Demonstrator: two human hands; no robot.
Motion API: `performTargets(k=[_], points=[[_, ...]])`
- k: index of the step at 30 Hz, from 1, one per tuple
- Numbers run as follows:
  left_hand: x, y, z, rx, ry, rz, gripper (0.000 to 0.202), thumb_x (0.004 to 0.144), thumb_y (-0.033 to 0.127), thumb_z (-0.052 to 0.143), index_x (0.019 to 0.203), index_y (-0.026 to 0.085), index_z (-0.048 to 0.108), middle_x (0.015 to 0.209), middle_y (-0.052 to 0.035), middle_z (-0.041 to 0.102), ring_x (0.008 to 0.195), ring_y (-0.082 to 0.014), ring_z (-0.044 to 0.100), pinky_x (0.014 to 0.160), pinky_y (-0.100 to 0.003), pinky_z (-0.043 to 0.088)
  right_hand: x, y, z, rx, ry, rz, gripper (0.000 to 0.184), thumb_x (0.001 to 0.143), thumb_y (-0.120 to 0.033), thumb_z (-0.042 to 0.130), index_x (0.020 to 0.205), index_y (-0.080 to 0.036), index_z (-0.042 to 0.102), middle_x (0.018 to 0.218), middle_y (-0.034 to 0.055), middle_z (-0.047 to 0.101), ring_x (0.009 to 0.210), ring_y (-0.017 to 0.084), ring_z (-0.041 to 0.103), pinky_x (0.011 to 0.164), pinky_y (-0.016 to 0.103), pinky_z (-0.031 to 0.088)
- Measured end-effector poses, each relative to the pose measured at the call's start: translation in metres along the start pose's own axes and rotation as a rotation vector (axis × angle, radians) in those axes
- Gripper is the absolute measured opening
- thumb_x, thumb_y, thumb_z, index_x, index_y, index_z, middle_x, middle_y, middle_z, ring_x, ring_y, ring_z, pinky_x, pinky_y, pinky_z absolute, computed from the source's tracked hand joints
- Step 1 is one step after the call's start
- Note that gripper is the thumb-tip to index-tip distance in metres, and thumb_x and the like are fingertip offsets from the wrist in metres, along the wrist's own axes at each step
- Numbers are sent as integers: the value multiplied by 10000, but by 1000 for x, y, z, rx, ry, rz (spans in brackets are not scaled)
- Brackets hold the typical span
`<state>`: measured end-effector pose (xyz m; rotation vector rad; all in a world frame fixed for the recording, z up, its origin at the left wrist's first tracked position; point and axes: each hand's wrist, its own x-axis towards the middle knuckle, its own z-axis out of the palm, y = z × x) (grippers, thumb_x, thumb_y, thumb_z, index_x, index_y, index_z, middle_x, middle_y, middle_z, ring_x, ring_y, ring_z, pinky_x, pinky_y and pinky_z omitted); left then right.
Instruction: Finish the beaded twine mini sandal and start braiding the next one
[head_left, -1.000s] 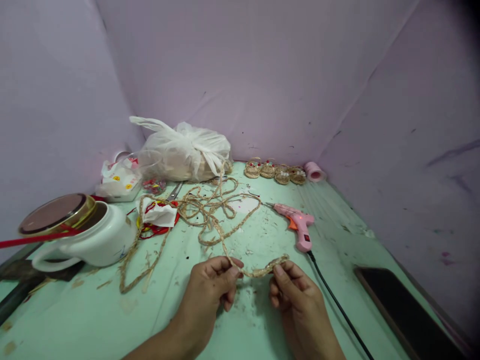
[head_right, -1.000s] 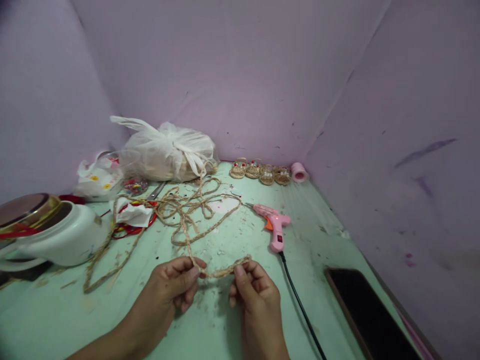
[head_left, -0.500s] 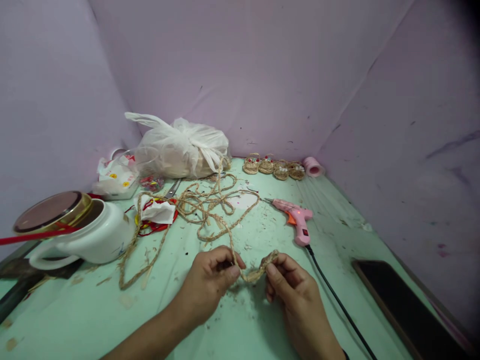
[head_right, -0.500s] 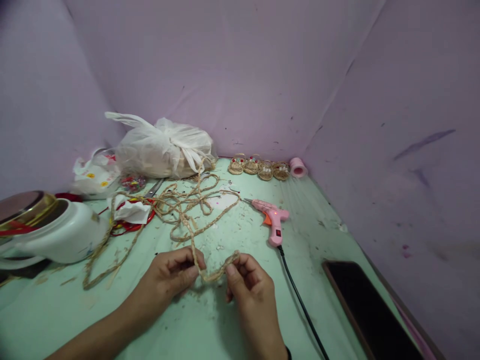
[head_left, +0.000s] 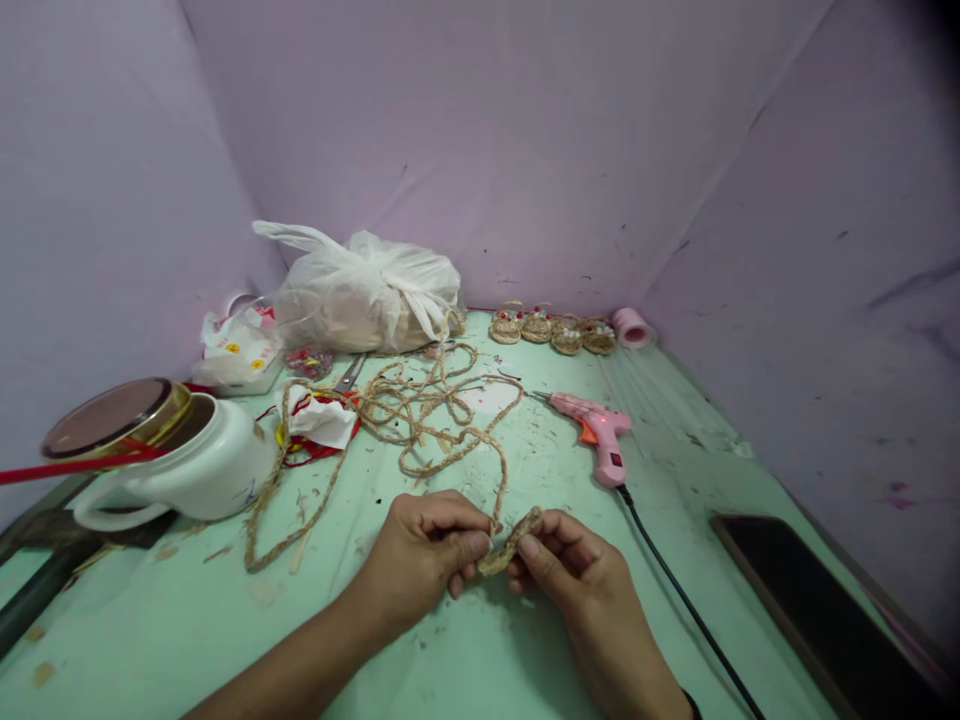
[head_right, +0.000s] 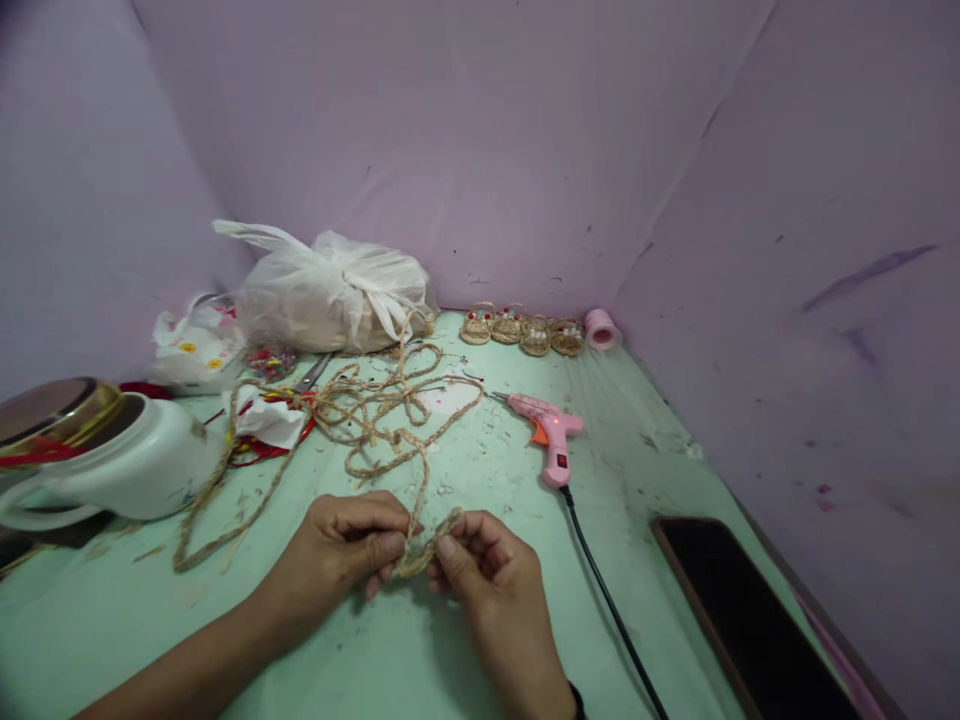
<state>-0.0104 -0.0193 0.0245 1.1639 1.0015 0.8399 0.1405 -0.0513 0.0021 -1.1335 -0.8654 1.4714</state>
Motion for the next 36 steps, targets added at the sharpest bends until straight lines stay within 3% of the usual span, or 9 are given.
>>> performTargets(k=[6, 14, 18, 23, 26, 32, 36], points=[[2, -8, -2, -23, -22, 5, 165, 591, 248, 690, 639, 91, 679, 580, -3, 532, 390, -43, 405, 334, -169, 296, 1, 3, 2, 86, -30, 58, 220, 663, -316, 736, 688, -143, 603, 609, 8, 640, 552, 99, 569, 548, 206, 465], [3, -12, -4, -162, -122, -168, 241, 550, 272, 727, 603, 108, 559, 504, -11, 565, 383, -48, 420, 330, -147, 290, -1, 3, 4, 145, -22, 112, 223, 642, -306, 757, 688, -146, 609, 604, 3, 648, 540, 97, 583, 545, 200, 471], [3, -9, -3, -163, -101, -286, 287, 526, 265, 737, 621, 141, 496, 495, -11, 607, 351, -53, 447, 285, -123, 293, -3, 3, 4, 168, -31, 128, 201, 662, -292, 746, 693, -150, 606, 604, -3, 646, 544, 92, 584, 562, 197, 471], [3, -6, -6, -101, -179, -403, 237, 572, 284, 704, 631, 120, 543, 599, -55, 675, 309, -48, 463, 246, -118, 294, -3, 7, 5, 139, -45, 122, 206, 670, -305, 738, 699, -153, 603, 599, -5, 637, 544, 98, 586, 567, 210, 472], [3, -2, -10, -109, -169, -427, 205, 554, 264, 696, 572, 100, 575, 494, -26, 623, 296, -46, 448, 239, -113, 276, -3, 8, 4, 87, -65, 115, 221, 670, -319, 736, 705, -140, 611, 621, 8, 635, 563, 105, 587, 577, 224, 475], [3, 3, -17, -112, -196, -512, 206, 508, 267, 702, 543, 89, 605, 467, -31, 607, 277, -53, 444, 219, -120, 258, -2, -5, 1, 92, -1, 155, 467, 643, -330, 755, 1029, -157, 558, 769, 36, 643, 680, 162, 604, 582, 283, 503], [4, 2, -19, -71, -254, -574, 189, 496, 253, 689, 532, 87, 607, 461, -31, 607, 272, -56, 446, 210, -119, 286, 0, -9, 2, 145, -18, 220, 480, 625, -347, 758, 1000, -125, 556, 773, 38, 621, 622, 143, 584, 564, 286, 504]])
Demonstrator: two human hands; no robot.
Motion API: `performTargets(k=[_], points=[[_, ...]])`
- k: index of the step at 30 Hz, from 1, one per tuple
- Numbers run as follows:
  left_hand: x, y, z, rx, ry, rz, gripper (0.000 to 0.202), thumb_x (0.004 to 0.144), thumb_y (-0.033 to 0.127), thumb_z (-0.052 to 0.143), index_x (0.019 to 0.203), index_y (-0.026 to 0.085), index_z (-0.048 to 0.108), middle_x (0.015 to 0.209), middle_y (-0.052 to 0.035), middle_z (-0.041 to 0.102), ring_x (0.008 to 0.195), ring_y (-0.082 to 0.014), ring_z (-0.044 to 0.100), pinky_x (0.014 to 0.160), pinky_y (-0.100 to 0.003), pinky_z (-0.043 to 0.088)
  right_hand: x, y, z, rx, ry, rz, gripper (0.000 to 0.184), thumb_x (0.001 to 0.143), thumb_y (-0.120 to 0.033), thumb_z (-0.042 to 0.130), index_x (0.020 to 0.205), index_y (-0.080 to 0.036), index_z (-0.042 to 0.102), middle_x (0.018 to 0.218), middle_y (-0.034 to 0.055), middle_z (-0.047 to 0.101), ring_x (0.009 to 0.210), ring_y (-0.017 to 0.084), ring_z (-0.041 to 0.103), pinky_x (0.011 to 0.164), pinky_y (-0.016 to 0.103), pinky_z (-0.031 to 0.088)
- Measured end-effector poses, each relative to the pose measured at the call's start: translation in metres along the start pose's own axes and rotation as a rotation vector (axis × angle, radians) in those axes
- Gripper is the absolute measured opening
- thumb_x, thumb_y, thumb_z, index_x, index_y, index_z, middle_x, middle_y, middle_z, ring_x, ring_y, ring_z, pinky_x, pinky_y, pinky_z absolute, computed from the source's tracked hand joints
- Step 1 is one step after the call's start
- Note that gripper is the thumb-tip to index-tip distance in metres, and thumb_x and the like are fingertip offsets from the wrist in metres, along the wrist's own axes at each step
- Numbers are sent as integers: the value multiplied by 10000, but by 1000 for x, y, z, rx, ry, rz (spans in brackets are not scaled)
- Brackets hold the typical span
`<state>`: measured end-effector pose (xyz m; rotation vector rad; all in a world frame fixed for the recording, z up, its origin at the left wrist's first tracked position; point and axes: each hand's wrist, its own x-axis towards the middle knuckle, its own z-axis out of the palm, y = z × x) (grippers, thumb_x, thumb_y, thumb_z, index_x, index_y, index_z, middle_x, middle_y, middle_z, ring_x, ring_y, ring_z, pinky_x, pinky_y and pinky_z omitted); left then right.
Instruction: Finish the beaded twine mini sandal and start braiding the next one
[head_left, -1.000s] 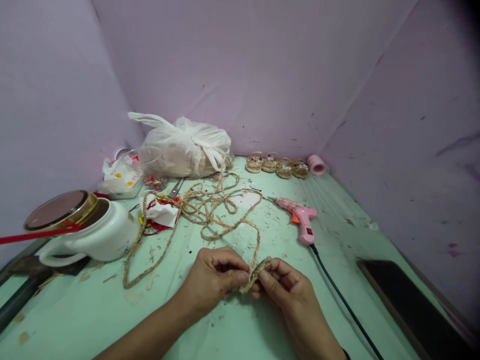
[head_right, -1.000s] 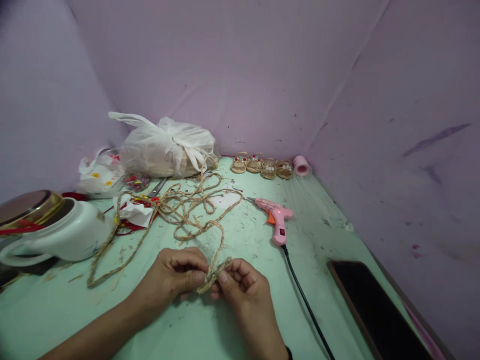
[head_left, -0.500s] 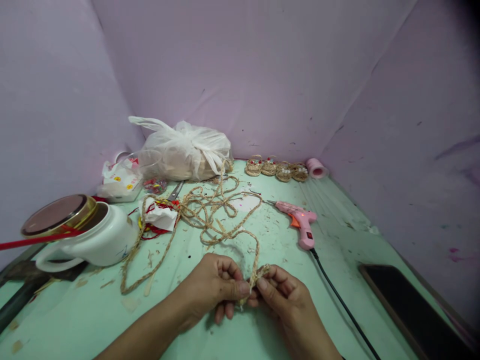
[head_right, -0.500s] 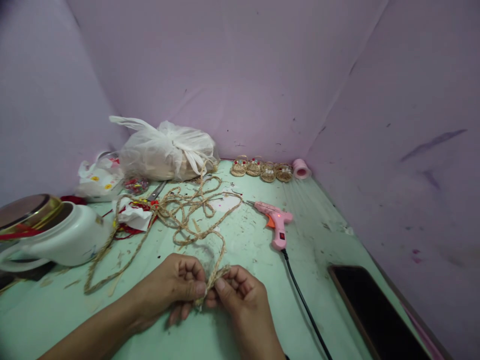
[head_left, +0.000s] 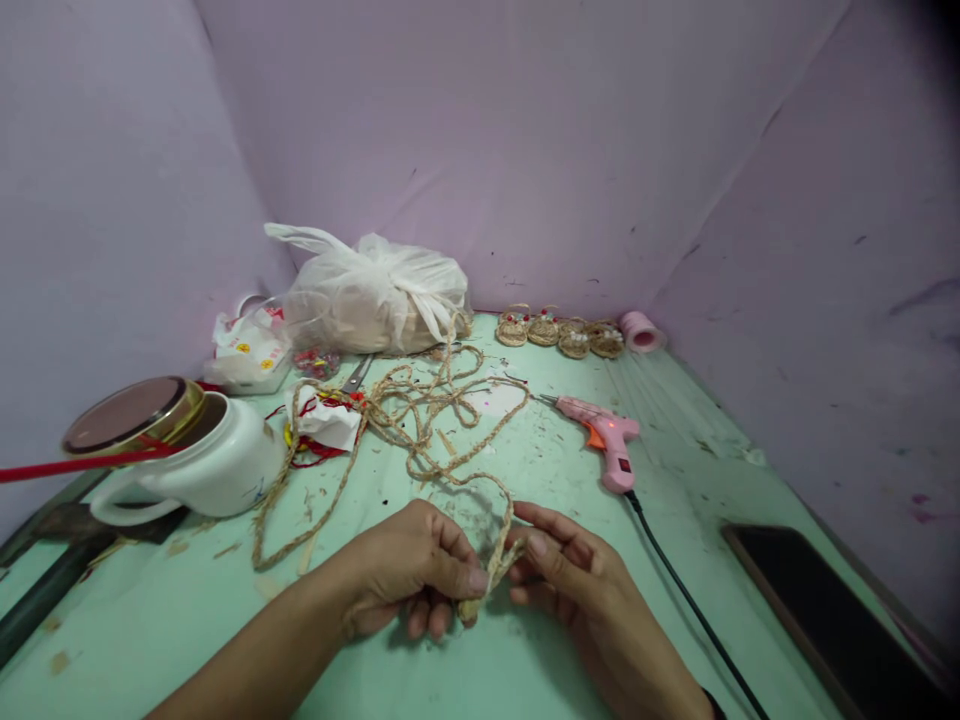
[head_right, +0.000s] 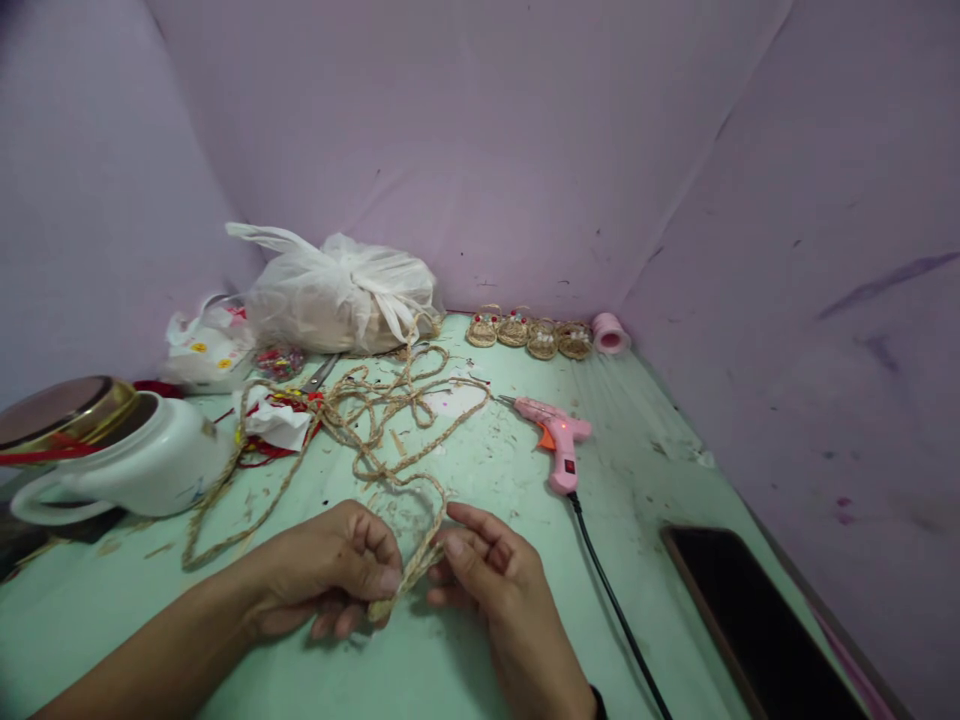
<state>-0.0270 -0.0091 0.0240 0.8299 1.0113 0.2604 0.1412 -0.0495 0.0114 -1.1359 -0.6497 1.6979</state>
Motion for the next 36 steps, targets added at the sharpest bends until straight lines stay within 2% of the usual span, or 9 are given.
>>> performTargets(k=[4, 7, 9, 12, 16, 21, 23, 31, 36], points=[[-4, 0, -2, -25, -6, -17, 186, 504, 222, 686, 600, 102, 580, 449, -19, 608, 265, -62, 445, 207, -117, 291, 1, 1, -3, -142, 107, -41, 455, 643, -348, 731, 996, -150, 526, 744, 25, 606, 605, 151, 585, 555, 294, 504], [-14, -4, -4, -68, 12, -22, 228, 528, 208, 680, 685, 131, 534, 458, -8, 619, 261, -62, 437, 209, -113, 288, -3, 3, -9, -560, 191, -384, 234, 707, -299, 667, 883, -183, 565, 787, 46, 606, 654, 167, 582, 550, 281, 490], [-22, -10, -5, -83, 26, -34, 270, 543, 216, 671, 734, 156, 490, 463, -3, 623, 258, -63, 427, 210, -115, 282, -6, 6, -12, -865, 57, -692, 48, 760, -191, 589, 807, -196, 594, 764, 44, 600, 655, 152, 575, 555, 251, 472], [-30, -19, -3, -53, 66, -51, 309, 563, 257, 647, 783, 174, 447, 474, 6, 616, 265, -64, 418, 224, -125, 281, -9, 14, -12, -1218, -219, -989, 239, 771, -61, 485, 882, -223, 622, 756, 39, 614, 617, 129, 575, 500, 205, 430], [-36, -26, 1, 170, 179, -110, 241, 652, 318, 557, 817, 185, 443, 424, 62, 520, 290, -104, 446, 280, -174, 317, -8, 22, -2, -1497, -239, -1170, 247, 783, -59, 456, 865, -210, 634, 694, 30, 643, 557, 131, 576, 459, 200, 384], [-59, -39, 7, 1064, 667, 120, 190, 793, 285, 419, 745, 178, 568, 565, -47, 603, 535, -209, 590, 478, -267, 351, -5, 26, 9, -1575, -284, -1180, 279, 845, -97, 377, 808, -180, 641, 676, 39, 654, 551, 148, 581, 485, 228, 417], [-69, -47, 13, 1287, 778, 222, 207, 816, 246, 390, 762, 198, 584, 660, -62, 632, 591, -216, 601, 504, -275, 343, -6, 28, 10, -1585, -278, -1166, 284, 842, -90, 376, 820, -184, 643, 681, 39, 658, 558, 154, 585, 493, 238, 427], [-60, -75, 26, 1426, 761, 466, 200, 698, 59, 463, 761, 208, 581, 739, -28, 579, 591, -142, 524, 487, -229, 347, -6, 14, 0, -1429, -281, -1046, 164, 792, -103, 489, 849, -182, 621, 801, 63, 659, 670, 148, 619, 570, 229, 485], [-49, -85, 21, 1352, 782, 522, 177, 747, 84, 449, 766, 216, 566, 753, -25, 564, 631, -161, 527, 523, -252, 388, 9, -10, -8, -1559, -329, -1034, 386, 780, -24, 382, 1008, -230, 615, 1013, 85, 644, 828, 165, 629, 614, 252, 504]])
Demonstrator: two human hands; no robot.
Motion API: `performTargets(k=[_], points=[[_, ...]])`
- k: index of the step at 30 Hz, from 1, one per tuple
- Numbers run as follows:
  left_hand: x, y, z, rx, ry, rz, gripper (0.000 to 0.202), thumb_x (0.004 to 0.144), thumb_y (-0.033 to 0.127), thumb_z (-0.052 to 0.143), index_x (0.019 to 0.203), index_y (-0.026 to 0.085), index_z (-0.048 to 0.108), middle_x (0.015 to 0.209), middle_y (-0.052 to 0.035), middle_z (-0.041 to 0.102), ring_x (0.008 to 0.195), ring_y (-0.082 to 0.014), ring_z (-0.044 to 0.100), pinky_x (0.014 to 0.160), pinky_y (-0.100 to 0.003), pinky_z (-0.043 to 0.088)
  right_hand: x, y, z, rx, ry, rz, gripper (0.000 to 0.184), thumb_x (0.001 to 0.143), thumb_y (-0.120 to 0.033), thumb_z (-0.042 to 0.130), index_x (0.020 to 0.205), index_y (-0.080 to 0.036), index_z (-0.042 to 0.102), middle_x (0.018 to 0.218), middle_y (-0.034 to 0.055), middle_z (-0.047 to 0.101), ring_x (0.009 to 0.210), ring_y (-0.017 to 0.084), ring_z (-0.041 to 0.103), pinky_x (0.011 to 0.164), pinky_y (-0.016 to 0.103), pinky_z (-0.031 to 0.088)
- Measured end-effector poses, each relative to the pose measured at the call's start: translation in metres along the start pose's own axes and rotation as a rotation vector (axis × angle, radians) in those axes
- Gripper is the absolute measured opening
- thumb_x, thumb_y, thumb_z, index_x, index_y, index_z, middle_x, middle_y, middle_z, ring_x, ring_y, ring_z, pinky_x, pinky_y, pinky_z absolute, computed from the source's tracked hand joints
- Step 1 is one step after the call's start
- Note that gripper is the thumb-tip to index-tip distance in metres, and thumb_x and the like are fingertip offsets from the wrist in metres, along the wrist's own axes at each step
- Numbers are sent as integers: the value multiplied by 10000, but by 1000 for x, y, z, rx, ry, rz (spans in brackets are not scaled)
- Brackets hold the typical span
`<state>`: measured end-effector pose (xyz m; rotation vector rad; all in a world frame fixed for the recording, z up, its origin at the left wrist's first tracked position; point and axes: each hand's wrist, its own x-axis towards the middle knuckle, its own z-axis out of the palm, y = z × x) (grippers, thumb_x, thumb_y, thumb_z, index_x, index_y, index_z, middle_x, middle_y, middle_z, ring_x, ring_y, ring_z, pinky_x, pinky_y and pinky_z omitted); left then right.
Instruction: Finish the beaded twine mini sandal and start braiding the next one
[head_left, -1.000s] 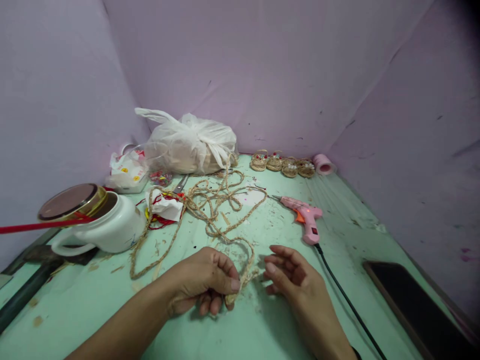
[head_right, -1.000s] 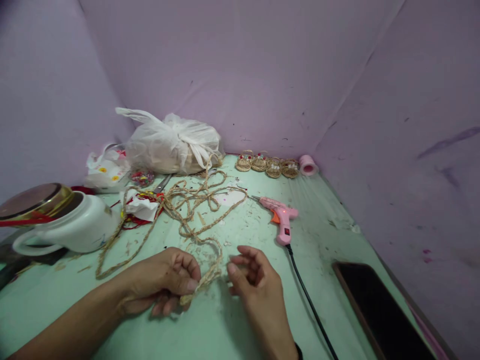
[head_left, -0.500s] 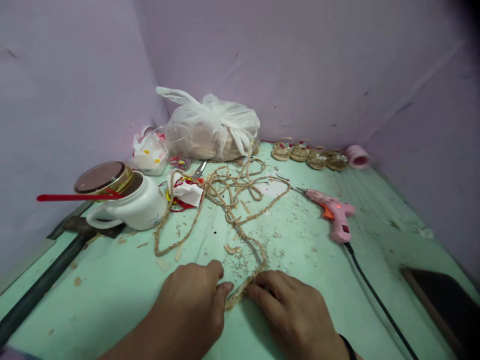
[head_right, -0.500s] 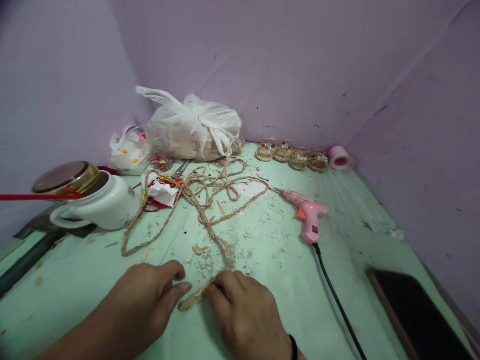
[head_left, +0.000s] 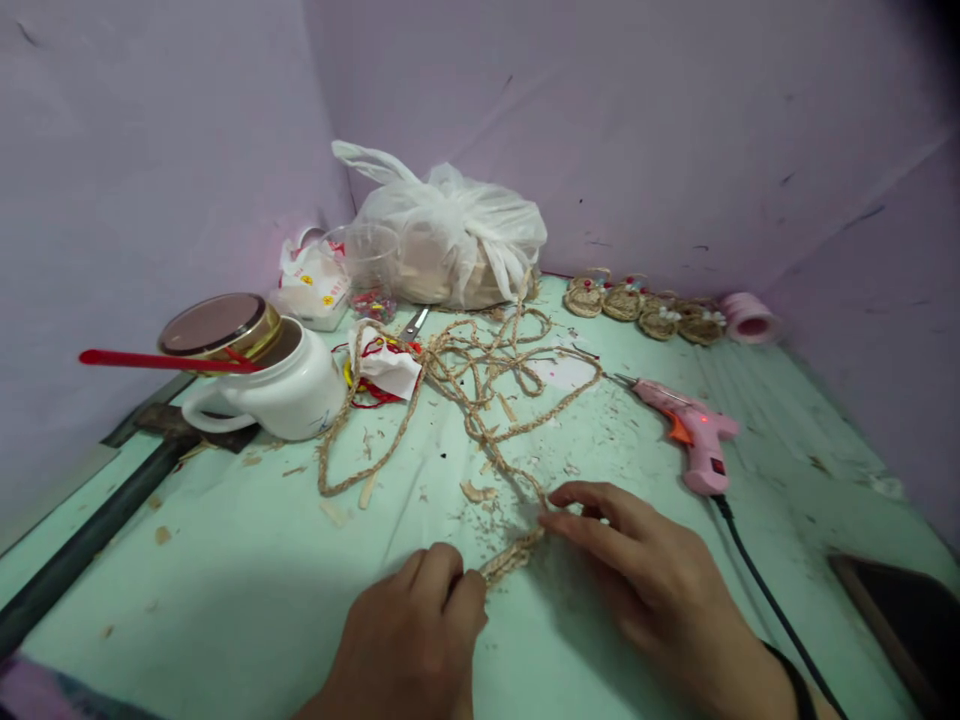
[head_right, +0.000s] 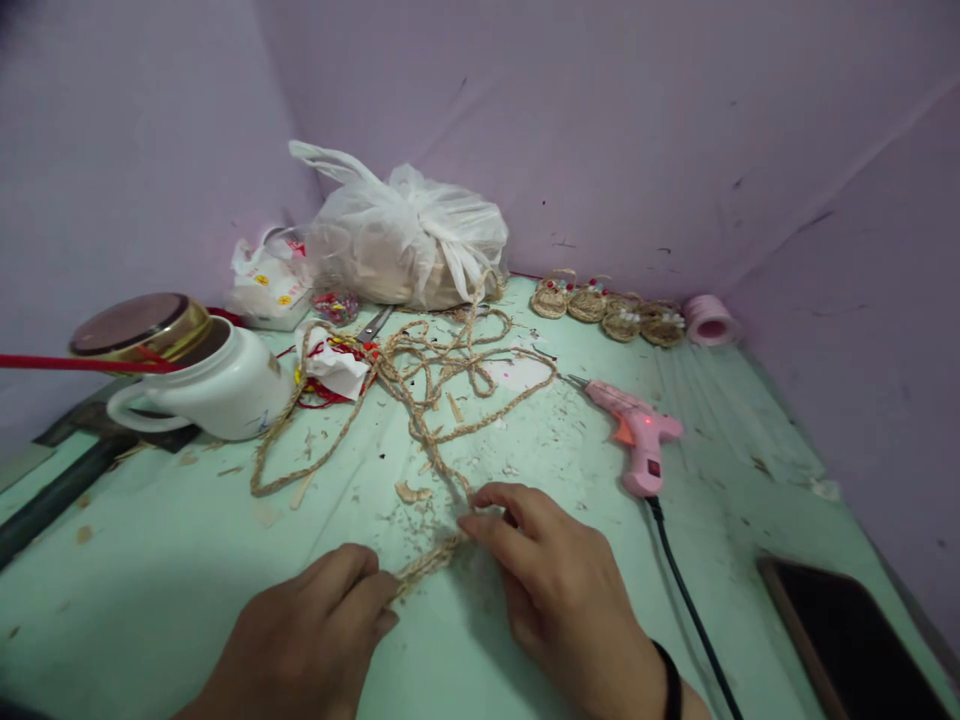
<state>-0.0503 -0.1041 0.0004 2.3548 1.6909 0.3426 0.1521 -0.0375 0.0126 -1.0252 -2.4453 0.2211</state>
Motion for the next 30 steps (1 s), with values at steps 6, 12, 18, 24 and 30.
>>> performTargets(k=[6, 12, 18, 24, 30], points=[[3, 0, 0, 24, 33, 43, 136, 686, 72, 479, 721, 192, 532, 739, -42, 544, 639, -179, 496, 511, -270, 384, 23, 8, 0, -129, -247, -166, 352, 729, 4, 447, 907, -231, 639, 1081, 62, 639, 800, 182, 597, 554, 257, 481], [9, -5, 0, 48, 21, 177, 157, 583, 55, 467, 663, 186, 497, 703, -37, 503, 591, -153, 446, 467, -250, 331, 26, 6, 4, -5, -250, -21, 242, 722, -31, 473, 770, -212, 626, 734, 31, 637, 700, 170, 548, 583, 261, 424], [14, -9, 7, 93, 21, 278, 85, 626, 109, 486, 626, 191, 462, 635, -19, 444, 525, -144, 396, 416, -249, 252, 31, 1, 8, 178, -227, 169, 203, 769, -122, 480, 732, -222, 653, 645, 15, 614, 644, 167, 536, 560, 269, 398], [15, -10, 4, 76, 32, 308, 137, 546, 77, 479, 618, 192, 462, 630, -23, 480, 517, -150, 396, 413, -254, 221, 34, 1, 8, 293, -239, 329, 159, 756, -178, 525, 708, -227, 668, 651, 14, 645, 659, 187, 568, 566, 286, 407], [16, -3, -12, 32, -99, 123, 195, 571, 22, 456, 668, 189, 481, 698, -39, 545, 585, -171, 481, 484, -273, 323, 22, 1, 3, 390, -271, 316, 182, 767, -155, 507, 743, -233, 670, 654, 6, 634, 663, 174, 570, 584, 286, 415]])
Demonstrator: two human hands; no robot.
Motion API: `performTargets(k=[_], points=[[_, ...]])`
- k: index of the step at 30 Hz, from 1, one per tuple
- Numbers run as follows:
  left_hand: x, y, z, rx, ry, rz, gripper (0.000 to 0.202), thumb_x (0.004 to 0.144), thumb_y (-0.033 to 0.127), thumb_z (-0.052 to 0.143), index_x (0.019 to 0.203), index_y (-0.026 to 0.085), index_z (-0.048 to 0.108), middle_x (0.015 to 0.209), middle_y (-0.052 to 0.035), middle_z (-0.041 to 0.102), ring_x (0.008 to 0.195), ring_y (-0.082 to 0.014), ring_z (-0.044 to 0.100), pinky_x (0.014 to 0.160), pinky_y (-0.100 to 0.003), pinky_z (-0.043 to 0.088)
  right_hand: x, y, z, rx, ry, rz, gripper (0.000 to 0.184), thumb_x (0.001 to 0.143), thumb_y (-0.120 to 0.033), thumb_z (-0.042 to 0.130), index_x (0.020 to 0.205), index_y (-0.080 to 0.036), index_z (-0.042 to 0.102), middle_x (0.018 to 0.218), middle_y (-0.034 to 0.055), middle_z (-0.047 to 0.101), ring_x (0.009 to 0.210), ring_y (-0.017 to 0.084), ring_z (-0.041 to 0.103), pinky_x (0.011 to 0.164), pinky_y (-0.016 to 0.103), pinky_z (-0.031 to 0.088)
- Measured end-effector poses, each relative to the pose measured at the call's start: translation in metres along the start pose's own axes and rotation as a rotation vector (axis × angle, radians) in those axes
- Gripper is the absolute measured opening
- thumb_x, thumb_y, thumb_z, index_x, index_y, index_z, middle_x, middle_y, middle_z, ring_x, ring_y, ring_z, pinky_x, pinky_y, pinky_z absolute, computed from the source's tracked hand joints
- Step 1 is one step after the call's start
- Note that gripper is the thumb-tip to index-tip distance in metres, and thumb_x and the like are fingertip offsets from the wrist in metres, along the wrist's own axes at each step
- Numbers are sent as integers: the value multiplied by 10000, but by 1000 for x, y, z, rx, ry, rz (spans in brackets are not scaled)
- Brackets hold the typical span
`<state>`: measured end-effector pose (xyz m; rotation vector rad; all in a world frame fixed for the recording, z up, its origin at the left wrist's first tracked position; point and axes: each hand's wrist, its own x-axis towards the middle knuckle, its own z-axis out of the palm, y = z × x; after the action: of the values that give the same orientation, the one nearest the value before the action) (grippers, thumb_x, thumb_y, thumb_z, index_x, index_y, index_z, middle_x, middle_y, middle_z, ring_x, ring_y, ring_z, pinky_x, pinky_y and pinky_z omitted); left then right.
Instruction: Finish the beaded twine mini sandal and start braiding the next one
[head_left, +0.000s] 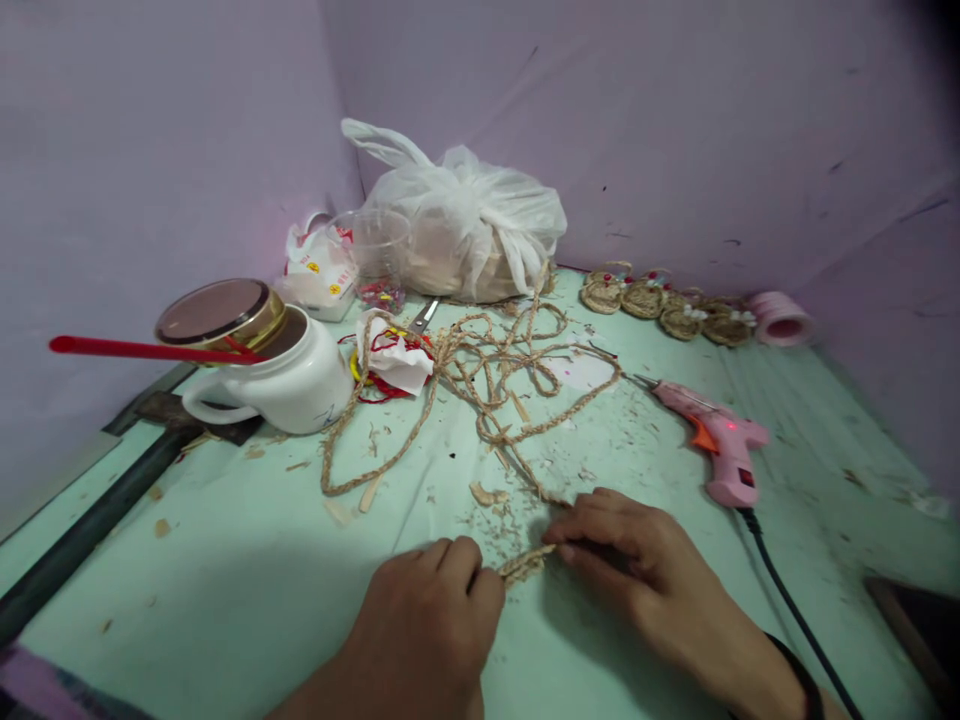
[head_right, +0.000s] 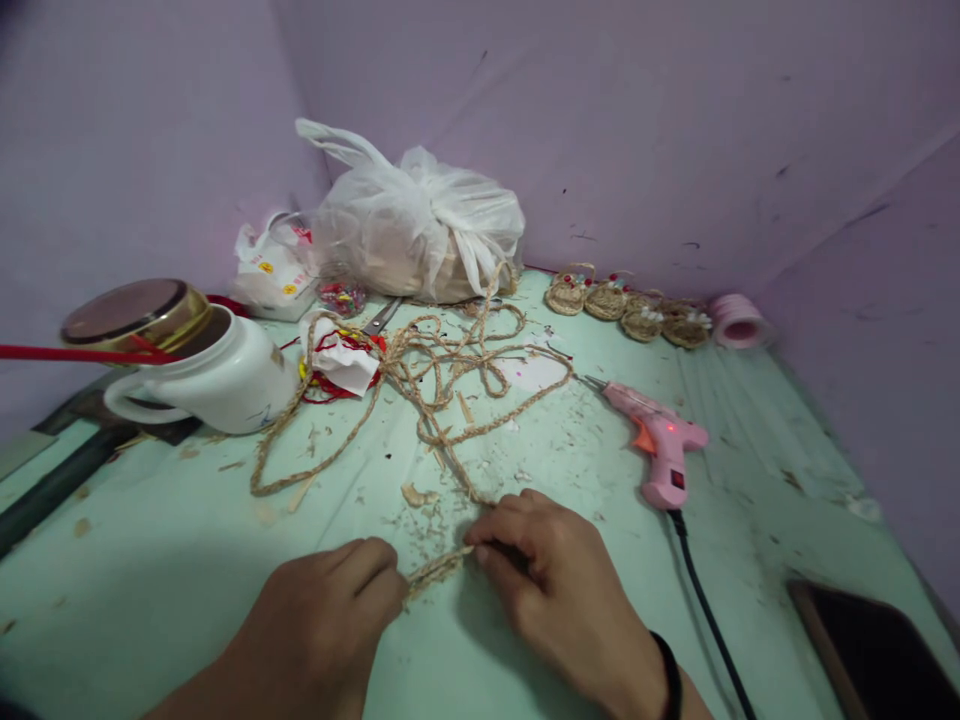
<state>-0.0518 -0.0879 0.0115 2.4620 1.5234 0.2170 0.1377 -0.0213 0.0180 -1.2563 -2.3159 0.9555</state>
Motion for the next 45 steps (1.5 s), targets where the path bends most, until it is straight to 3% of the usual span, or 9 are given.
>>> performTargets(k=[5, 9, 13, 16, 23, 27, 33, 37, 45], points=[[3, -1, -4, -134, -32, -153, 185, 660, 58, 466, 780, 191, 512, 750, -36, 579, 638, -174, 535, 519, -271, 349, -10, 3, 1, -29, -1, -20, 195, 763, -120, 489, 741, -234, 646, 658, 0, 622, 665, 164, 576, 579, 273, 426], [7, -7, -7, -121, -147, -70, 113, 649, 91, 490, 693, 193, 508, 753, -42, 554, 596, -174, 501, 467, -272, 310, -21, 1, 3, -86, -2, -21, 201, 756, -108, 482, 762, -246, 629, 726, 3, 626, 686, 163, 592, 560, 259, 446], [12, -7, -15, -78, -223, -13, 100, 682, 107, 466, 710, 193, 508, 776, -47, 542, 616, -183, 488, 499, -301, 365, -36, -3, 4, -117, -53, 3, 214, 776, -105, 453, 807, -242, 613, 786, 19, 613, 684, 157, 600, 559, 252, 469], [19, -4, -19, -8, -205, 62, 122, 706, 95, 435, 733, 192, 505, 782, -55, 536, 662, -207, 498, 541, -342, 409, -44, 1, 5, -116, -17, -5, 239, 789, -99, 431, 875, -241, 602, 768, 17, 599, 653, 149, 597, 548, 252, 474], [37, -2, -10, 33, -137, 199, 90, 719, 116, 446, 753, 184, 494, 794, -60, 520, 698, -223, 506, 540, -350, 418, -48, 9, 10, -191, 265, -51, 200, 747, -127, 507, 890, -221, 610, 889, 51, 617, 764, 183, 597, 628, 298, 487], [36, -8, -4, -33, -100, 180, 95, 770, 135, 411, 776, 193, 486, 813, -52, 518, 711, -208, 501, 573, -346, 411, -44, 1, 18, -266, 305, -91, 169, 743, -190, 562, 901, -214, 618, 878, 61, 628, 741, 207, 570, 590, 319, 459], [33, -10, -2, -81, -69, 181, 94, 785, 147, 401, 780, 195, 482, 821, -52, 516, 746, -212, 497, 617, -361, 408, -40, -3, 26, -301, 315, -97, 113, 766, -163, 533, 812, -213, 623, 736, 36, 623, 639, 184, 535, 537, 293, 413], [32, -9, -1, -81, -55, 192, 84, 771, 144, 420, 785, 192, 487, 826, -53, 521, 751, -206, 494, 635, -364, 406, -38, -3, 28, -305, 341, -106, 119, 756, -155, 537, 811, -205, 629, 767, 44, 624, 645, 185, 534, 537, 293, 405], [36, -17, -14, -210, -222, 106, 101, 765, 194, 492, 864, 209, 502, 898, -28, 538, 814, -194, 517, 684, -341, 416, -36, -5, 30, -289, 383, -143, 117, 725, -127, 545, 789, -189, 622, 719, 41, 617, 616, 171, 548, 521, 272, 410]])
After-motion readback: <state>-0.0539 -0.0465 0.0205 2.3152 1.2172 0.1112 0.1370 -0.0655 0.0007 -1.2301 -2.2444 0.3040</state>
